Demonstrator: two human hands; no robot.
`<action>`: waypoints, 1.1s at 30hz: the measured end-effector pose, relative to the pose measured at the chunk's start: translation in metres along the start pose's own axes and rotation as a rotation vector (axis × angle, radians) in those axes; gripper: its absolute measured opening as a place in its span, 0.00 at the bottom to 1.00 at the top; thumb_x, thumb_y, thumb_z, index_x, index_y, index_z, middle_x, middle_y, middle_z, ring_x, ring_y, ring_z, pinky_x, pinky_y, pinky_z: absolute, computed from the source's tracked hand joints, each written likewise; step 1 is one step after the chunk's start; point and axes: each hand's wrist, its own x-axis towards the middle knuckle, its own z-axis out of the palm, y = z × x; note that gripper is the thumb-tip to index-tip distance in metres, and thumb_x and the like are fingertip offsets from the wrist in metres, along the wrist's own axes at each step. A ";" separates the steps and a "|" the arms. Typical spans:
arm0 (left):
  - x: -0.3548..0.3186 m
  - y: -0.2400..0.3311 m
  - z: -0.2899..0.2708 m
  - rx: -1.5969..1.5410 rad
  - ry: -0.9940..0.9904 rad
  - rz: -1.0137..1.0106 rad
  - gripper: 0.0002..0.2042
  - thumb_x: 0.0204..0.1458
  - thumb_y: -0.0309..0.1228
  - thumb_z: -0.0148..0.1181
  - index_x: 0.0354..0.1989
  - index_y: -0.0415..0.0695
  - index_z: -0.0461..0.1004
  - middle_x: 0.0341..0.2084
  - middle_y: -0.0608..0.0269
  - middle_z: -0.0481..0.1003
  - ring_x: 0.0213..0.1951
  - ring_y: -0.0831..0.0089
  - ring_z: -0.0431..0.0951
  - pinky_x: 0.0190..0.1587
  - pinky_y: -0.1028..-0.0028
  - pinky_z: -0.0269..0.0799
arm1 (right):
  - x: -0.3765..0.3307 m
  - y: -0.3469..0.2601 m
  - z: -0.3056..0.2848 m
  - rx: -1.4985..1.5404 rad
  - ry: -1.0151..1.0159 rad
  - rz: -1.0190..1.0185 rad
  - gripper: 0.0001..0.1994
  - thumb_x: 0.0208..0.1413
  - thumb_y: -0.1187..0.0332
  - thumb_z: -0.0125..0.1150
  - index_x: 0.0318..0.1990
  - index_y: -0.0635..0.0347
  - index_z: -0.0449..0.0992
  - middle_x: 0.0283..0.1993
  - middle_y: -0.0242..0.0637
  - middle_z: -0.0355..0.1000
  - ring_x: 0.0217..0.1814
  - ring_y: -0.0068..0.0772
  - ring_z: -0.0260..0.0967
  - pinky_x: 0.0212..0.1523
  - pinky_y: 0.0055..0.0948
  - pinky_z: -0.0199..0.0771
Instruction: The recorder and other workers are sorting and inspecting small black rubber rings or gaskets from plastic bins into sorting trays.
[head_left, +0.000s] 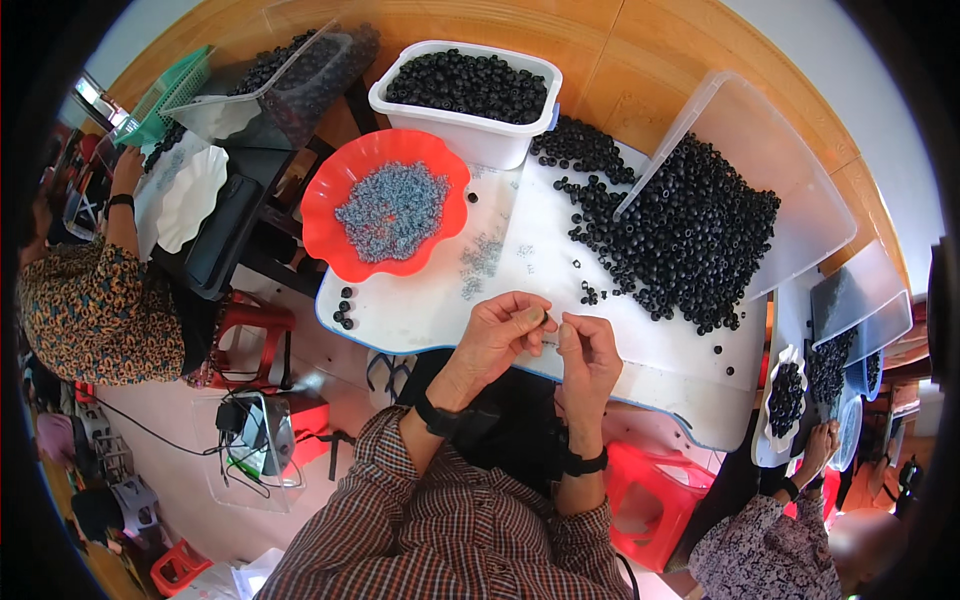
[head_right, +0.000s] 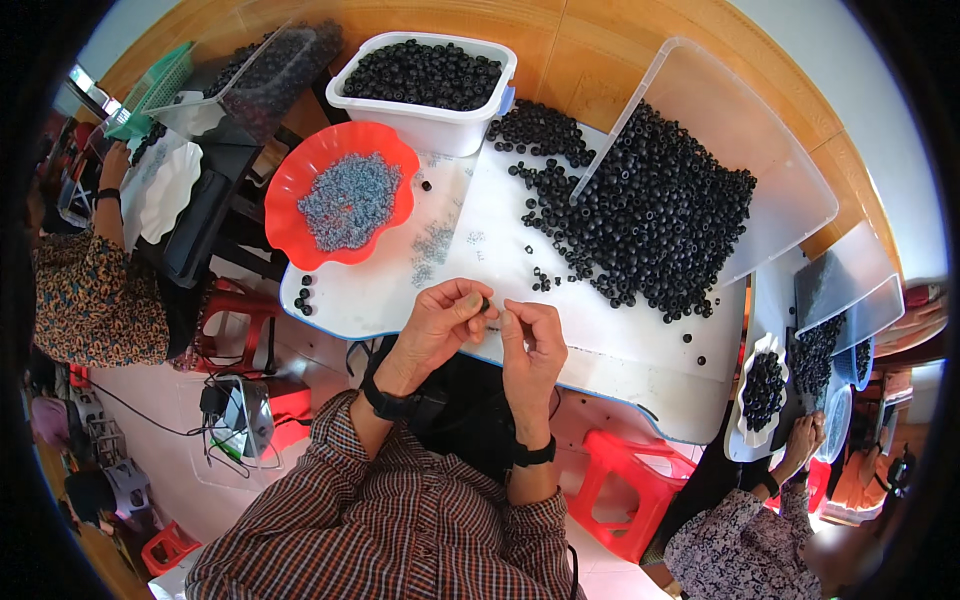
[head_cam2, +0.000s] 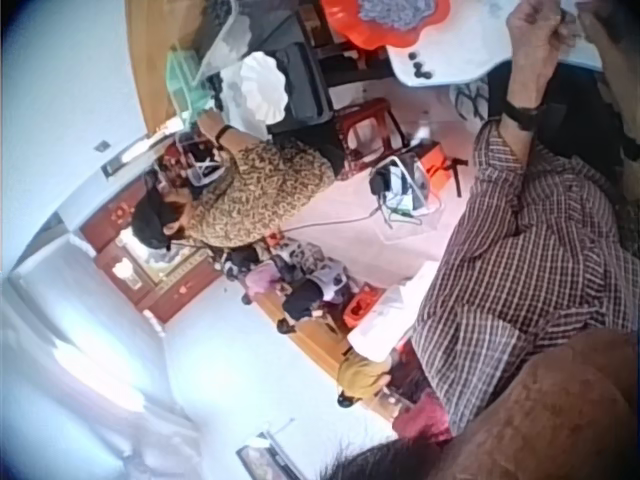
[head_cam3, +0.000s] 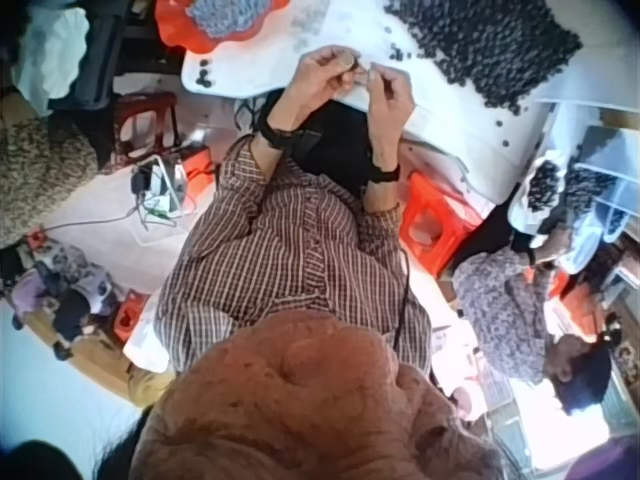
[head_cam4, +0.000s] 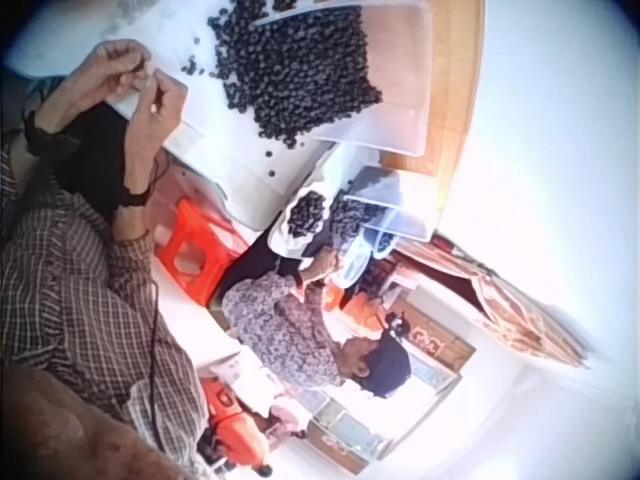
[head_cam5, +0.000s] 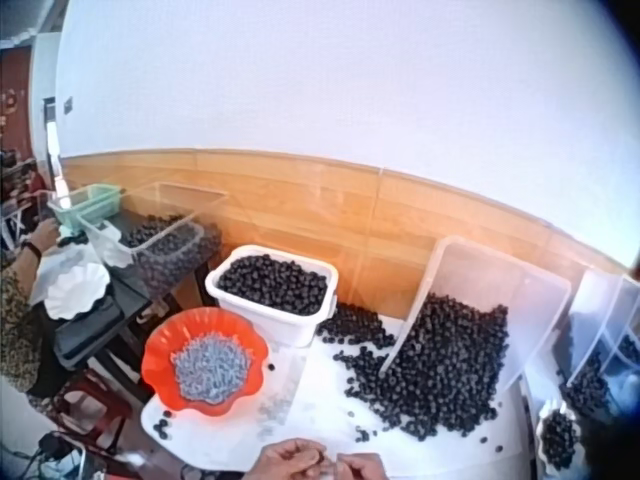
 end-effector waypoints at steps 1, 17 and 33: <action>-0.001 -0.001 0.001 0.026 0.005 0.001 0.09 0.59 0.26 0.59 0.45 0.36 0.76 0.30 0.57 0.79 0.25 0.79 0.76 0.29 0.78 0.74 | -0.001 -0.001 0.000 0.039 -0.028 0.009 0.05 0.58 0.76 0.62 0.40 0.65 0.78 0.39 0.31 0.70 0.35 0.18 0.67 0.36 0.18 0.69; -0.011 0.007 0.026 0.315 -0.131 0.119 0.10 0.53 0.18 0.63 0.43 0.33 0.76 0.29 0.58 0.79 0.27 0.74 0.79 0.33 0.75 0.79 | 0.005 -0.009 -0.015 0.384 -0.128 0.161 0.04 0.61 0.74 0.58 0.35 0.65 0.75 0.32 0.29 0.70 0.30 0.17 0.65 0.32 0.19 0.66; 0.120 0.135 0.074 0.356 0.239 0.512 0.16 0.51 0.25 0.66 0.45 0.29 0.73 0.28 0.58 0.77 0.24 0.76 0.77 0.27 0.76 0.77 | -0.007 -0.018 -0.018 0.056 0.020 0.103 0.05 0.60 0.72 0.61 0.34 0.64 0.75 0.25 0.29 0.71 0.26 0.17 0.65 0.29 0.18 0.66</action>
